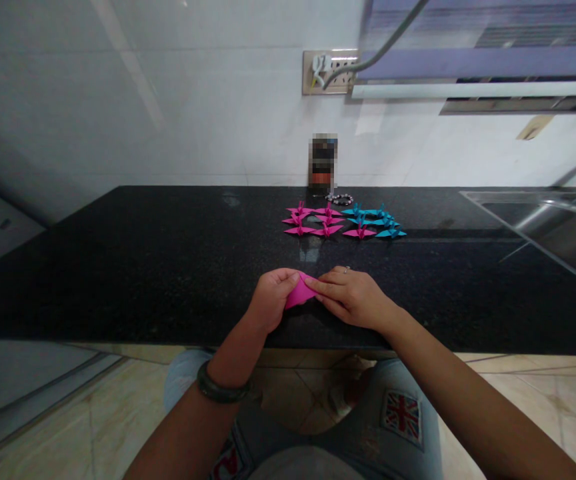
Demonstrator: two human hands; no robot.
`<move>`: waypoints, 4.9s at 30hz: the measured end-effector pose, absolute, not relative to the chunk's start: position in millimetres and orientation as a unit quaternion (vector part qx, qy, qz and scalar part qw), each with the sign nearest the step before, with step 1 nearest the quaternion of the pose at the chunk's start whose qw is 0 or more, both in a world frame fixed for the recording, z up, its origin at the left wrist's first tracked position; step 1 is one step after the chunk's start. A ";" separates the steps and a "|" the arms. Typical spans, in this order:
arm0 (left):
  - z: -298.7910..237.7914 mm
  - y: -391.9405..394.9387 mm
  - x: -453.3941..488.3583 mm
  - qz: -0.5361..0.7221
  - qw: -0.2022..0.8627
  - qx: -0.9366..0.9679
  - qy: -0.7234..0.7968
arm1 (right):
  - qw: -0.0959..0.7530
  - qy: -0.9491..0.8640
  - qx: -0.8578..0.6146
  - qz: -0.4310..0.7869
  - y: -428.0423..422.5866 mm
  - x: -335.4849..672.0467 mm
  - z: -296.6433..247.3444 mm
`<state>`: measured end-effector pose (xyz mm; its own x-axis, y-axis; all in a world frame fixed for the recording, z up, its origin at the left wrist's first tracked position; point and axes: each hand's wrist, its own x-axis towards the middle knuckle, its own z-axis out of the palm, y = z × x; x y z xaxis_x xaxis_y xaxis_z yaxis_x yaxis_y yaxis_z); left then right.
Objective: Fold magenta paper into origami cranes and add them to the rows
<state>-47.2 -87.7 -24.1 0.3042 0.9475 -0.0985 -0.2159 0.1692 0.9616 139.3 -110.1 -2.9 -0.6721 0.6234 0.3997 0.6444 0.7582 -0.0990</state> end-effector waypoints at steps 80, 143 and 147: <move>-24.4 -91.6 -41.4 0.495 0.575 0.487 0.433 | 0.386 -0.665 -0.478 0.425 -91.5 109.4 -5.4; -23.9 -92.2 -38.2 0.541 0.492 0.496 0.468 | 0.330 -0.737 -0.472 0.353 -93.2 124.9 20.4; -25.5 -92.5 -39.0 0.523 0.489 0.529 0.456 | 0.278 -0.773 -0.473 0.318 -90.2 113.1 14.5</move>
